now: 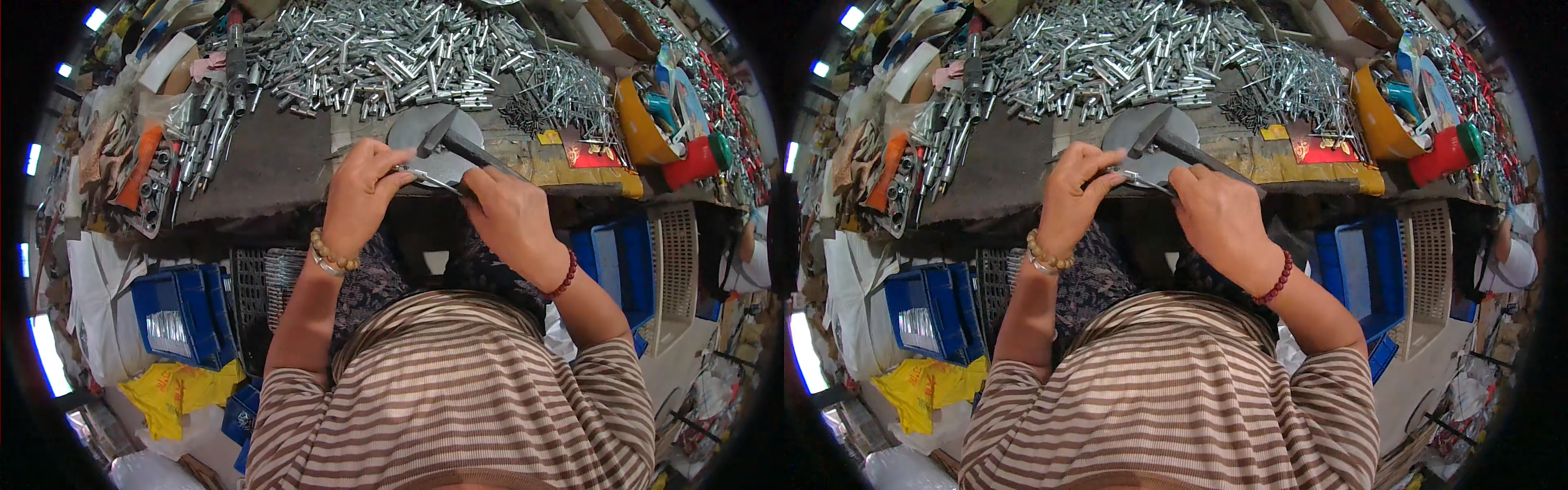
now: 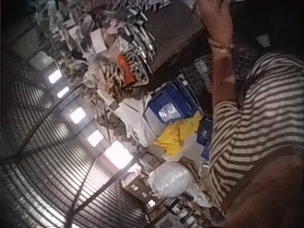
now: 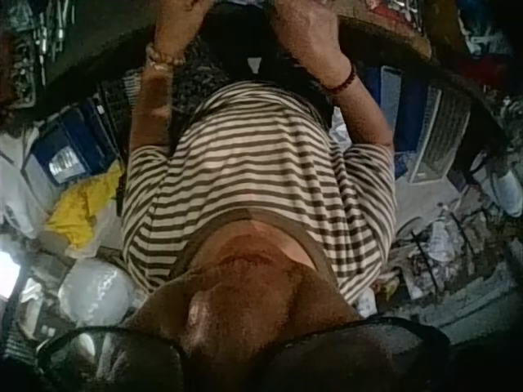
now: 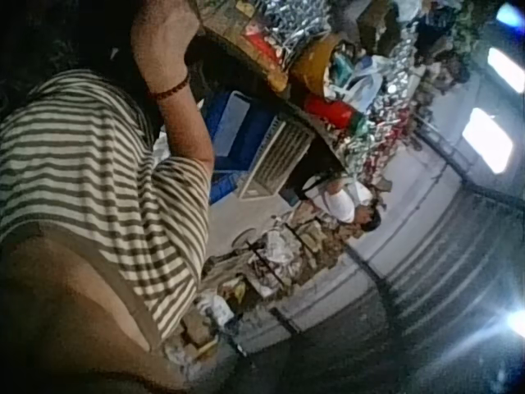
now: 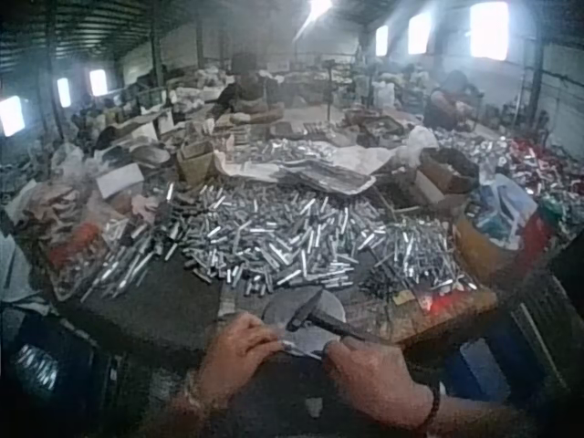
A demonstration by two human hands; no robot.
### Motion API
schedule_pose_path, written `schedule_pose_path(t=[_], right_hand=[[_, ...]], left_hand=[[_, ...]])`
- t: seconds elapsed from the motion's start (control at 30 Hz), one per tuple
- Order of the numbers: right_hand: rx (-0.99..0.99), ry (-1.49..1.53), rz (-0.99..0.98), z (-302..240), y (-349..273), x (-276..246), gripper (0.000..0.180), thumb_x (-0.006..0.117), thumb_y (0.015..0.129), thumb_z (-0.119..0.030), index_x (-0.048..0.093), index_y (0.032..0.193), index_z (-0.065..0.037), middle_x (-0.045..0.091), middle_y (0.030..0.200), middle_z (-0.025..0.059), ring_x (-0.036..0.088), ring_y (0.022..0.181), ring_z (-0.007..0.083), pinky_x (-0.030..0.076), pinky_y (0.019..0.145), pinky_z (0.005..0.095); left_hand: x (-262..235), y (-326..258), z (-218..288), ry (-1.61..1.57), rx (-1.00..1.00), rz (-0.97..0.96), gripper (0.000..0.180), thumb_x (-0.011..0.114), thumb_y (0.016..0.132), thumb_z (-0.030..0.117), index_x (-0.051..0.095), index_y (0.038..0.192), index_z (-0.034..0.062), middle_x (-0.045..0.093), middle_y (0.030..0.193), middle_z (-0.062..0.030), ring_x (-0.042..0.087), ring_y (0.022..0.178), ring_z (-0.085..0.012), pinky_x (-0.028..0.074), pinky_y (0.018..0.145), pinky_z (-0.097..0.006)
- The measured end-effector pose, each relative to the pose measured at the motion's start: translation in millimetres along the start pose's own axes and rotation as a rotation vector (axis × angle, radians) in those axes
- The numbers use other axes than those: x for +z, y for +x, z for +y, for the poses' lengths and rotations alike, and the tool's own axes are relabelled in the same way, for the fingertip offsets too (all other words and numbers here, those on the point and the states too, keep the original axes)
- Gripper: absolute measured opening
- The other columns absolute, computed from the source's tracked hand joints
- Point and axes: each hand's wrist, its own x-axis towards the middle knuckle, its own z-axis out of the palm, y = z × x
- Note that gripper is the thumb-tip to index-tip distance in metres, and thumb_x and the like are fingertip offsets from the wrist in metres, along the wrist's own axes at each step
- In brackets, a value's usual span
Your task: The person assembles metal expansion anchors by inserting pins into metal sleeves, tapping them with a small hammer against a metal base, and placing the assembled anchors into a tray.
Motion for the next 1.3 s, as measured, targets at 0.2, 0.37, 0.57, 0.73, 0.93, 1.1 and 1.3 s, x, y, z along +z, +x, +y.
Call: schedule_pose_path(t=[0.2,0.37,0.57,0.73,0.93,1.1,1.3], right_hand=[[0.241,0.553,-0.277,-10,-9,2,0.021,0.074,0.089,-0.009,0.06,0.103,-0.003,0.068,0.077,0.0151,0.067,0.068,0.0372,0.053,0.061,0.0445],[0.639,1.14,-0.474,-20,-16,11,0.025,0.072,0.095,-0.009,0.058,0.114,-0.001,0.062,0.075,0.0067,0.059,0.063,0.0123,0.049,0.055,0.0307],[0.558,1.1,-0.544,-44,-16,18,0.031,0.07,0.097,-0.008,0.056,0.124,0.0,0.062,0.079,0.0034,0.059,0.066,0.008,0.05,0.057,0.0268],[0.423,1.151,-0.455,-38,-18,20,0.065,0.07,0.096,-0.004,0.043,0.154,-0.008,0.067,0.098,0.0048,0.061,0.082,0.0095,0.051,0.072,0.0256],[0.449,1.052,-0.15,4,-3,18,0.06,0.063,0.103,-0.008,0.04,0.157,-0.001,0.069,0.106,0.0068,0.059,0.083,0.0091,0.05,0.075,0.024],[0.486,0.988,-0.103,4,3,20,0.054,0.064,0.103,-0.012,0.047,0.153,0.0,0.066,0.1,0.003,0.061,0.079,0.0087,0.049,0.072,0.0231],[0.491,1.002,-0.104,7,5,26,0.055,0.065,0.103,-0.012,0.046,0.153,0.0,0.064,0.102,0.0023,0.061,0.084,0.0089,0.051,0.074,0.0242]], left_hand=[[24,-36,22,-0.155,-0.193,0.272,0.052,0.07,0.099,0.007,0.056,0.149,0.0089,0.071,0.098,-0.0052,0.061,0.07,-0.0095,0.05,0.062,-0.023],[38,-42,25,-0.683,-0.537,0.228,0.06,0.06,0.107,0.013,0.033,0.16,0.0068,0.075,0.101,-0.0108,0.064,0.066,-0.0057,0.05,0.051,-0.019],[26,-54,30,-0.874,-0.618,0.309,0.071,0.072,0.097,0.01,0.035,0.157,0.0053,0.07,0.089,-0.0044,0.054,0.06,-0.0037,0.042,0.048,-0.018],[-4,-74,23,-0.819,-0.644,0.378,0.058,0.07,0.098,0.008,0.04,0.148,0.0048,0.072,0.096,-0.0085,0.051,0.06,-0.0039,0.038,0.048,-0.019],[-45,-185,-56,-0.615,-0.8,0.81,0.054,0.07,0.094,0.005,0.044,0.141,0.0024,0.071,0.091,-0.0074,0.048,0.057,-0.0059,0.034,0.048,-0.02],[-54,-317,-163,-0.424,-1.104,0.963,0.045,0.072,0.092,0.002,0.049,0.13,0.0084,0.072,0.089,-0.0103,0.052,0.055,-0.0093,0.042,0.047,-0.025],[-40,-370,-228,-0.29,-1.218,1.084,0.045,0.076,0.091,0.006,0.05,0.127,0.0082,0.071,0.079,-0.0093,0.055,0.052,-0.0122,0.043,0.044,-0.028]])
